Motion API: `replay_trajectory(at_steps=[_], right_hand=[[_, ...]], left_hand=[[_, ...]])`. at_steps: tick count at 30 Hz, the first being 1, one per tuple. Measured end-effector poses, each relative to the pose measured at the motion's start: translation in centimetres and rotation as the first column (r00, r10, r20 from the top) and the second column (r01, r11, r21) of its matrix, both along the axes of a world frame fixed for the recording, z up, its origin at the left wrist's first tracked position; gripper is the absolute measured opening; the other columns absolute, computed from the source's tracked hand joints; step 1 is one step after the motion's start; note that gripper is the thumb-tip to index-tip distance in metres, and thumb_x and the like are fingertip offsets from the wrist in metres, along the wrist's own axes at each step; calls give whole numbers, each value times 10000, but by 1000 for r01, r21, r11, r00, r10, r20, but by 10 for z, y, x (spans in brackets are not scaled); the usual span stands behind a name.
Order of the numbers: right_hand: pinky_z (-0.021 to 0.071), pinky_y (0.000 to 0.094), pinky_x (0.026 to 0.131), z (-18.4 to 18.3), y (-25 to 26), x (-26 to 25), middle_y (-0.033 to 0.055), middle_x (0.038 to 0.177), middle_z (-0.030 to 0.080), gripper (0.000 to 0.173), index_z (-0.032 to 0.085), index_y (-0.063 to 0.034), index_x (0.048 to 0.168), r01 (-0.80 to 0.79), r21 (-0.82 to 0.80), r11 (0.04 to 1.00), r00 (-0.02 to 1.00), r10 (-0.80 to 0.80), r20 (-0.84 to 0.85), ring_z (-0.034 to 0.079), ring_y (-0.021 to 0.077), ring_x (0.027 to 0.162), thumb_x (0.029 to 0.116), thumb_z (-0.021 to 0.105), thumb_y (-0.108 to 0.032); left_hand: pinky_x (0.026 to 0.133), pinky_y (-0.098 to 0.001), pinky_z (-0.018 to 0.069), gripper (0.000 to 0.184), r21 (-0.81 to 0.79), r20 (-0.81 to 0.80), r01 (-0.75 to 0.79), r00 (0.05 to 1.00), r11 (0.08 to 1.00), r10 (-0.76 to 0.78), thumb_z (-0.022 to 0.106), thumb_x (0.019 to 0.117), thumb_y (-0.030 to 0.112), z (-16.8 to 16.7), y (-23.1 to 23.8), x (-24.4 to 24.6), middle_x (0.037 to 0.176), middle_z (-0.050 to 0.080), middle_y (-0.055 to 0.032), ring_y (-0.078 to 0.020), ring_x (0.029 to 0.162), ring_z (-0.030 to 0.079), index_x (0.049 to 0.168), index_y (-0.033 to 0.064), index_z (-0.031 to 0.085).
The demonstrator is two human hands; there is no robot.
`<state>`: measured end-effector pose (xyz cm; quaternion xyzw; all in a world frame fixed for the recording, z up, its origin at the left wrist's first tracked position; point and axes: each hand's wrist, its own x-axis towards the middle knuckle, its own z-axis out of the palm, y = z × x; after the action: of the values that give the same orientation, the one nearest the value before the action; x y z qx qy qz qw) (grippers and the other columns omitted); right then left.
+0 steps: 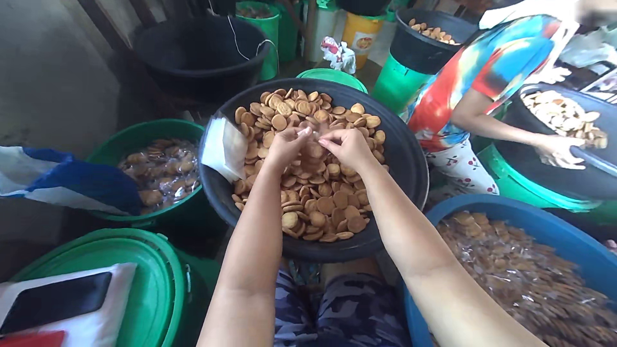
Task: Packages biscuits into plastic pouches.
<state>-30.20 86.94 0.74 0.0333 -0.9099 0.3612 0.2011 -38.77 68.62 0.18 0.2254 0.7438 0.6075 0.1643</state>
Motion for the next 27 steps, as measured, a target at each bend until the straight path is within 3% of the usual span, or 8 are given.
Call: replay_trajectory(at_steps=[3,7,9,13,16,18,21,27], right_hand=[[594,273,629,8,-8,2,32,736,668,210,643,-16,934,95,-493,865,969,34,246,656,94,608,1012,665,-210],[436,231,445,11,-17,5,-38,617,519,340,526,-167,806,329,-823,464,787,347,510,473,77,465,1082,418,-334],[449,246,481,5,-23,4,-25,674,554,267,554,-162,861,312,-818,483,784,357,509,509,88,523,1060,434,-292],[562,374,887,-13,-48,-1,86,1069,690,226,656,-19,1123,47,-766,642,993,51,104,661,150,980,1058,517,-186],[439,415,1165,-30,-67,-2,203,1507,522,573,418,40,1530,-270,-426,863,958,195,-212,537,242,1371,1032,579,-196],[510,452,1093,-31,-79,-7,245,1440,575,679,471,94,1470,-250,-264,932,909,131,-395,612,303,1291,900,777,-114],[565,439,1004,-8,-65,-1,254,1286,661,519,586,118,1327,-178,-325,929,860,-14,-511,679,303,1157,857,778,7],[594,367,956,19,35,117,191,1263,672,451,596,73,1327,163,-420,893,858,-338,-387,692,194,1096,922,729,-73]], left_hand=[[832,-499,501,493,-148,-129,-161,981,976,142,506,1080,440,5,1,2,887,656,-150,-252,842,629,982,-4,697],[718,-301,502,329,327,-242,-113,950,938,199,611,1039,270,-2,6,0,776,599,21,-76,750,590,754,109,587],[878,-330,559,222,461,-214,-41,964,887,156,643,994,160,-2,5,2,981,692,-19,-111,954,663,784,88,625],[684,-385,569,447,383,64,-456,881,803,470,598,1030,451,-2,13,12,739,646,-34,-141,674,638,859,44,663],[679,-371,576,674,331,376,-597,793,730,479,302,1064,641,-5,14,17,844,655,-58,-142,715,638,1121,59,638],[774,-345,574,677,396,404,-555,821,731,404,250,1085,606,-8,14,21,932,671,-51,-120,811,652,1208,51,617],[861,-375,574,675,419,360,-456,877,785,318,201,1098,580,-6,24,28,1040,676,-56,-136,915,668,1281,51,579],[669,-312,559,626,327,399,-477,852,816,338,111,1087,598,7,21,28,822,621,56,-96,681,618,1049,188,582]])
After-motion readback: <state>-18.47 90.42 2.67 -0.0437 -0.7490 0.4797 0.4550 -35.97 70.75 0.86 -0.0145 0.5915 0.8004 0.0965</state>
